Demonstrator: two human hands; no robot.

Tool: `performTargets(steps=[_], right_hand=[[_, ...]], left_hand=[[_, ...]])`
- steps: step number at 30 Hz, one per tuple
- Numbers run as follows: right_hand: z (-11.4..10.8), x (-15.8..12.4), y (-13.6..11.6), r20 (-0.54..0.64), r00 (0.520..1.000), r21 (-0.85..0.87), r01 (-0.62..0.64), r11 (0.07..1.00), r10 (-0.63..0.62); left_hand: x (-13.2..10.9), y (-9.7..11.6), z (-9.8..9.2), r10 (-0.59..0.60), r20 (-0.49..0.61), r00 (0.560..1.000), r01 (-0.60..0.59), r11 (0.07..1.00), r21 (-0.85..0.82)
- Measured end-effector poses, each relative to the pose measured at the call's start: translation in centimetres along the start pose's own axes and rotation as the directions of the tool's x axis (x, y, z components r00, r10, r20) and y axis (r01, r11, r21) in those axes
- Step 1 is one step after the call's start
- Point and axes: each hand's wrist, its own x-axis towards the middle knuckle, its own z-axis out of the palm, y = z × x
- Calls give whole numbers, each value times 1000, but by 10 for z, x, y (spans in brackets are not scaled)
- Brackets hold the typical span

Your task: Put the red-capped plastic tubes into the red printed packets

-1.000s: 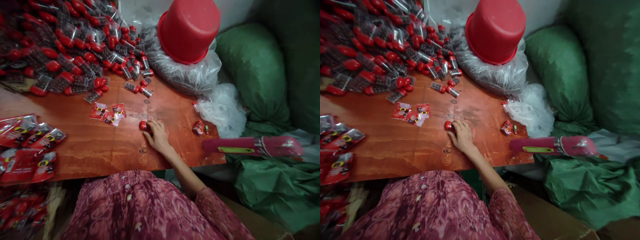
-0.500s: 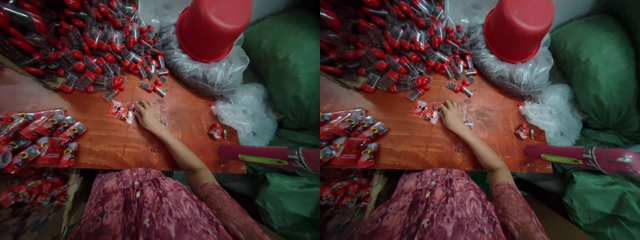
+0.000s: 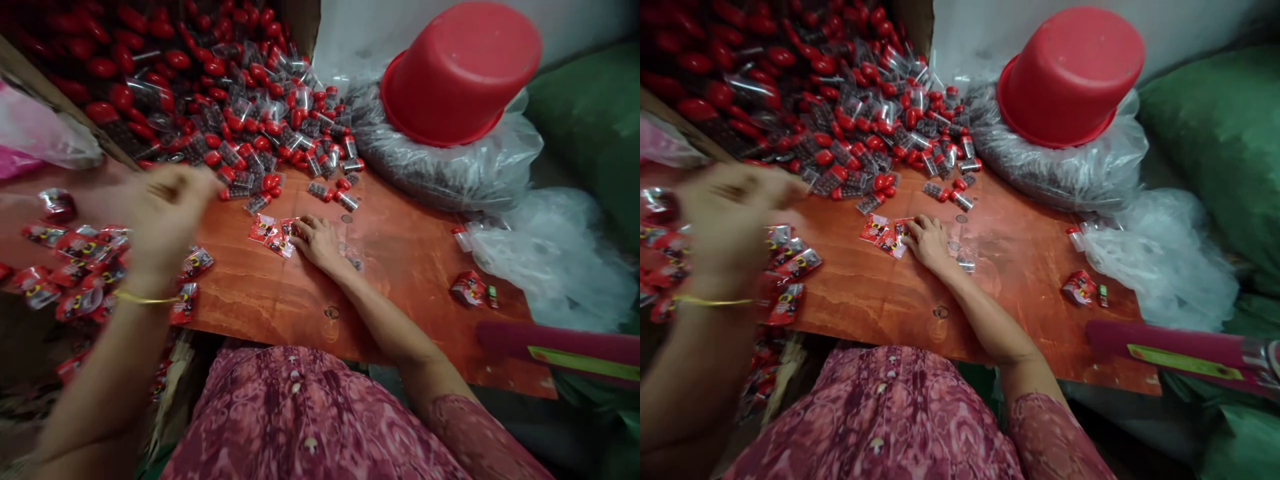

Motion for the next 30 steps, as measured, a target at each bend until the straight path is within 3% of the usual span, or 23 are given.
performTargets(steps=[4,7,11,14,17,19,21,23,26,30], right_hand=[[4,-1,2,8,1000,98,17,995,-18],[8,-2,2,12,999,150,36,988,-39],[8,-5,0,-25,997,177,74,981,-71],[2,-13,-7,-109,991,150,94,984,-78],[-7,-22,-16,-167,982,149,113,982,-88],[-11,-26,-22,-210,977,249,79,965,-26],[-13,-29,-27,-243,961,452,-8,892,131],[-12,-30,-31,-184,945,680,-76,729,270],[-9,-31,-37,-41,949,850,-131,510,313],[-8,-33,-40,-64,913,847,-164,506,403]], left_hand=[[-27,-45,30,-80,65,995,45,901,432],[-43,-70,46,-63,125,990,-15,839,544],[-45,-76,49,-137,150,979,21,804,594],[-41,-74,52,-284,168,944,165,847,506],[-38,-73,60,-363,200,910,302,912,278],[-39,-72,66,-388,173,905,371,921,122],[-42,-70,71,-409,124,904,413,911,-4],[-45,-67,74,-410,87,908,417,905,-88],[-50,-64,79,-386,66,920,392,907,-153],[-53,-71,84,-402,74,912,409,898,-162]])
